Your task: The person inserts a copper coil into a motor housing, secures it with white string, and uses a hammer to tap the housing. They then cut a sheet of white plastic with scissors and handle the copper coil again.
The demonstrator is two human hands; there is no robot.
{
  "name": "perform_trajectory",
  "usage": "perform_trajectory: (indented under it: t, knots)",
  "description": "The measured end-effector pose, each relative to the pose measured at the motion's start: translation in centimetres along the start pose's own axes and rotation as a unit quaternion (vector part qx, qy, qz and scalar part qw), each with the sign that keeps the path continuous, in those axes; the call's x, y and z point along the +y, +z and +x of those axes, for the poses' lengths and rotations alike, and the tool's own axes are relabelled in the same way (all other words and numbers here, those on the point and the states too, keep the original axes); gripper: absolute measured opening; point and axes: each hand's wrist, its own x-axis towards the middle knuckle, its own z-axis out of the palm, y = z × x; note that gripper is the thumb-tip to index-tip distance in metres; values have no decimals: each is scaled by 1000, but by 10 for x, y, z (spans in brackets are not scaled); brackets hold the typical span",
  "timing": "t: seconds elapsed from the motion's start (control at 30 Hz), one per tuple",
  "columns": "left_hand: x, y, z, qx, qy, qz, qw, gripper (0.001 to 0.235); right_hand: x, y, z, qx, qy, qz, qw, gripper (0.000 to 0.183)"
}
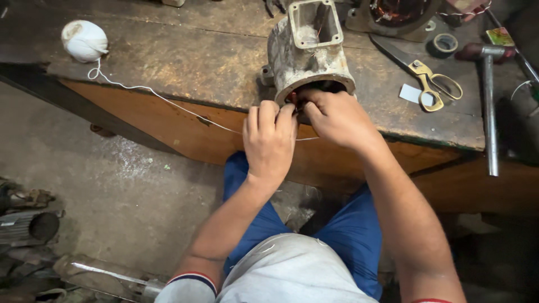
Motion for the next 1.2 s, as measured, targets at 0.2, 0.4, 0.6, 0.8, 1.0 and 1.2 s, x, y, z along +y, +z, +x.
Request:
perform_trajectory:
  t: [0.2,0.4,0.6,0.8,1.0,1.2]
  knots:
    - [3,4,6,10,-15,-31,999,9,-7,-6,-7,31,-35,10,999,29]
    - [-15,-26,-9,-100,-149,-353,918,9,-16,0,-79,115,-28,207,971,13]
    - [-35,-30,-21,-345,-302,-680,572,16,-42,72,-119,51,-225,134,964,21]
    - [-36,-50,-26,-314,-167,-499,790,14,-10,55,-90,241,-222,186,926,29]
    - [-30,-31,-15,-272,-216,-579,738,16,-11,45,-95,276,-168,145,935,29]
    - [-17,-20,0,-191,-144,-398,886,19,-19,45,-106,251,-233,213,915,26]
